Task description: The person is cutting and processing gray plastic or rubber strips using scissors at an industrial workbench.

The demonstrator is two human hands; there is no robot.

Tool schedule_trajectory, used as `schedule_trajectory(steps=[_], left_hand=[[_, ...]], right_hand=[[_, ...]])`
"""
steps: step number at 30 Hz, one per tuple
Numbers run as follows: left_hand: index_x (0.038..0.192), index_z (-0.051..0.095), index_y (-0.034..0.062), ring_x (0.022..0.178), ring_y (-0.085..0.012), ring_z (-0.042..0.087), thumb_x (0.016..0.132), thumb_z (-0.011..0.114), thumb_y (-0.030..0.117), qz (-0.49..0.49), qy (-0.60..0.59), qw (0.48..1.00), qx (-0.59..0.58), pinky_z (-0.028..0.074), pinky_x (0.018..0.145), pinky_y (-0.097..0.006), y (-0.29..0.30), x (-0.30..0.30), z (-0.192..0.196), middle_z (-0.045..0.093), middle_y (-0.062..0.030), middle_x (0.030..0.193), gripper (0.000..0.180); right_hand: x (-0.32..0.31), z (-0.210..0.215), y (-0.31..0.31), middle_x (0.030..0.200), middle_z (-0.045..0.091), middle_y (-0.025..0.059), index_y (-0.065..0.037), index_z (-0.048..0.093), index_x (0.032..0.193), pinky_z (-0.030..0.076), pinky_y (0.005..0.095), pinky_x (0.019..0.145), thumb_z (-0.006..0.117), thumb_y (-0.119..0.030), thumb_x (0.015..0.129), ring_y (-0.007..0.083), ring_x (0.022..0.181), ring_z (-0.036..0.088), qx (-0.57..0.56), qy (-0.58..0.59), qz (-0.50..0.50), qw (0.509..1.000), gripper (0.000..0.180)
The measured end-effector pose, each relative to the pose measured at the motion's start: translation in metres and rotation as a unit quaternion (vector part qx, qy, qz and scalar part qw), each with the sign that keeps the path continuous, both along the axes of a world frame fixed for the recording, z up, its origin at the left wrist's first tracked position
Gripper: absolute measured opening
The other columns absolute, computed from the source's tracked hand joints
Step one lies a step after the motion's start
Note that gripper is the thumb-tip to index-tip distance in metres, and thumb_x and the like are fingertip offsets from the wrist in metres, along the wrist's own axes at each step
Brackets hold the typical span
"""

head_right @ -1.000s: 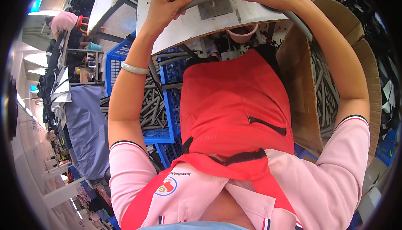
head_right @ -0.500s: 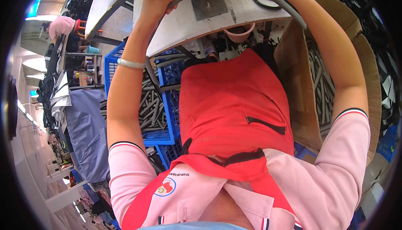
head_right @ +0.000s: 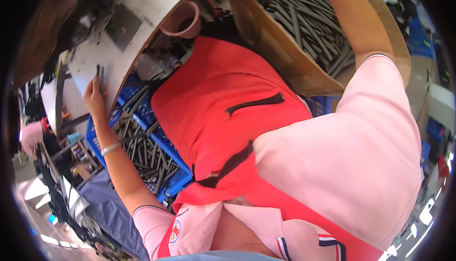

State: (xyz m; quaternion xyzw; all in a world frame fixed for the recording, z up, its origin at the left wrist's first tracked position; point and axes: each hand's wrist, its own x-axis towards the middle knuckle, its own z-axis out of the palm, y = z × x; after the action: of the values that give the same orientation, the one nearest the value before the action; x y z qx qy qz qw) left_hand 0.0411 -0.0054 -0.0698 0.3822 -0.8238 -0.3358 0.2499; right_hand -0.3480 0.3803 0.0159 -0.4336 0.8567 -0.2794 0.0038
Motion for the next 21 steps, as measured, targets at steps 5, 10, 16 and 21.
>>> schedule_trajectory(steps=[5, 10, 16, 21], left_hand=[[0.098, 0.073, 0.0026, 0.051, -0.0053, 0.048, 0.094, 0.061, 0.031, 0.020, 0.003, 0.998, -0.060, 0.037, 0.047, -0.023, 0.015, -0.011, -0.009, 0.058, 0.0002, 0.061, 0.031], [0.100, 0.073, 0.0035, 0.049, -0.0047, 0.046, 0.094, 0.063, 0.033, 0.024, 0.015, 0.999, -0.019, 0.035, 0.047, -0.021, 0.015, -0.012, -0.010, 0.057, 0.0007, 0.060, 0.032], [0.088, 0.073, 0.0040, 0.049, -0.0051, 0.046, 0.093, 0.063, 0.032, 0.027, 0.007, 0.999, -0.044, 0.034, 0.046, -0.024, 0.027, -0.011, -0.006, 0.054, 0.0020, 0.055, 0.030], [0.089, 0.072, 0.0022, 0.055, -0.0080, 0.052, 0.090, 0.065, 0.032, 0.034, 0.010, 0.997, -0.066, 0.040, 0.053, -0.026, 0.021, -0.011, -0.014, 0.057, 0.0003, 0.057, 0.031]], right_hand=[[-0.076, -0.159, 0.127, 0.105, 0.062, 0.0185, -0.002, 0.054, 0.121, 0.046, 0.0365, 0.090, 0.067, -0.015, 0.077, 0.0274, 0.099, 0.060, 0.099, -0.050, -0.114, 0.987, 0.047], [-0.061, -0.253, 0.168, 0.110, 0.063, 0.0124, -0.006, 0.054, 0.127, 0.046, 0.0374, 0.092, 0.075, -0.029, 0.077, 0.0269, 0.100, 0.060, 0.155, -0.030, -0.181, 0.971, 0.059], [-0.018, -0.144, 0.050, 0.111, 0.063, 0.0118, -0.008, 0.055, 0.126, 0.044, 0.0381, 0.098, 0.064, -0.014, 0.085, 0.0272, 0.113, 0.056, -0.068, -0.136, -0.119, 0.981, 0.043], [0.037, -0.074, -0.047, 0.094, 0.061, 0.0165, -0.002, 0.065, 0.100, 0.049, 0.0403, 0.078, 0.059, -0.013, 0.089, 0.0338, 0.087, 0.061, -0.181, 0.085, 0.123, 0.972, 0.017]])
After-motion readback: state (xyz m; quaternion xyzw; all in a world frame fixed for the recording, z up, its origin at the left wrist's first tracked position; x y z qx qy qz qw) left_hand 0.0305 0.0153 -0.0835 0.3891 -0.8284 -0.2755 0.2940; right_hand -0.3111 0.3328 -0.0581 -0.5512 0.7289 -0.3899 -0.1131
